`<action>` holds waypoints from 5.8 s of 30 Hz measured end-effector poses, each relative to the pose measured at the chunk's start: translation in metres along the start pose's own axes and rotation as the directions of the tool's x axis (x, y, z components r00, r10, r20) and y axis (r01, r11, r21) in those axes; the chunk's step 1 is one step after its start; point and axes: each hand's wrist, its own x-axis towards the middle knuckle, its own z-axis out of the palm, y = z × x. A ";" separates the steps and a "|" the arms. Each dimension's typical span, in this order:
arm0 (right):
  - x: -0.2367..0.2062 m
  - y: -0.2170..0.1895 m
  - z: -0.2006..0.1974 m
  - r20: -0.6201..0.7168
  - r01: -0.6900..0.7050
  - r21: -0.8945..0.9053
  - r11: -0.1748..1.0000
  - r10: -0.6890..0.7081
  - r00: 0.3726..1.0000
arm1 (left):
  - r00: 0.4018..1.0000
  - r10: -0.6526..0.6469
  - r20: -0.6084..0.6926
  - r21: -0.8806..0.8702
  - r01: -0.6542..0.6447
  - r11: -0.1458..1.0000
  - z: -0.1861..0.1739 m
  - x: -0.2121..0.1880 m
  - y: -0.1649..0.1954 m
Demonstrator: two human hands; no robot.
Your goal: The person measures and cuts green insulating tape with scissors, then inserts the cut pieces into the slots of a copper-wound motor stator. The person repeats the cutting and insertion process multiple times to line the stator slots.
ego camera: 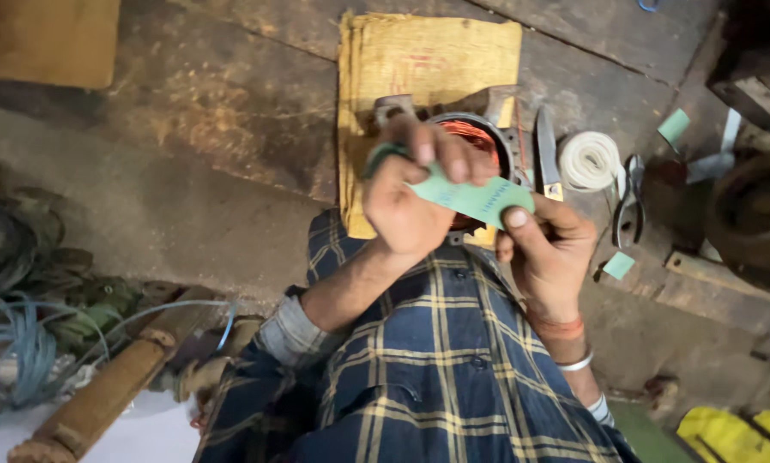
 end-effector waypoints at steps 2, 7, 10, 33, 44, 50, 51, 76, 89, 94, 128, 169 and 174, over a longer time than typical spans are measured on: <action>-0.001 -0.005 0.005 -0.004 -0.022 -0.036 0.999 0.022 1.000 | 0.999 0.037 -0.006 -0.045 -0.037 0.998 -0.003 -0.001 0.001; -0.003 -0.018 0.012 0.080 0.016 -0.130 0.991 -0.005 0.997 | 0.993 0.086 -0.084 -0.127 -0.096 0.987 -0.010 0.000 0.007; -0.001 -0.017 0.019 0.018 -0.009 -0.155 0.988 0.012 1.000 | 0.993 0.087 -0.084 -0.119 -0.097 0.988 -0.009 0.002 0.013; 0.020 -0.038 0.005 0.142 -0.011 -0.218 0.976 0.042 0.989 | 0.924 -0.380 -0.029 0.926 0.168 0.339 0.001 -0.010 0.020; 0.020 0.007 -0.060 -0.182 0.175 -0.439 0.881 -0.278 0.943 | 0.968 -0.199 -0.152 0.857 0.229 0.462 0.004 -0.003 0.009; 0.007 0.053 -0.097 -0.043 0.090 -0.917 0.388 -0.321 0.946 | 0.966 -0.193 -0.170 0.841 0.244 0.483 0.010 0.003 0.007; 0.005 0.059 -0.098 0.003 0.110 -0.940 0.322 -0.314 0.949 | 0.966 -0.194 -0.173 0.845 0.247 0.475 0.011 0.004 0.005; -0.055 0.022 -0.052 0.193 -0.125 -0.022 0.992 0.127 0.973 | 0.974 -0.218 -0.056 0.828 0.168 0.535 0.049 0.022 -0.003; -0.058 0.004 -0.018 0.200 0.022 0.019 1.000 -0.026 0.979 | 0.975 -0.219 0.043 0.889 0.063 0.454 0.065 0.018 -0.012; -0.057 0.007 -0.019 0.181 0.042 -0.002 0.999 -0.041 0.983 | 0.973 -0.227 0.052 0.886 0.060 0.459 0.062 0.017 -0.012; -0.053 0.003 -0.016 0.163 0.084 -0.183 0.980 -0.054 0.985 | 0.968 -0.233 0.099 0.927 -0.004 0.376 0.064 0.017 -0.012; -0.055 0.019 -0.014 0.021 -0.046 -0.283 0.958 0.055 0.998 | 0.953 -0.301 0.041 0.945 0.061 0.321 0.045 0.010 -0.012; -0.052 0.014 -0.010 0.005 -0.048 -0.289 0.956 0.052 0.999 | 0.951 -0.296 0.093 0.988 -0.051 0.145 0.041 0.009 -0.013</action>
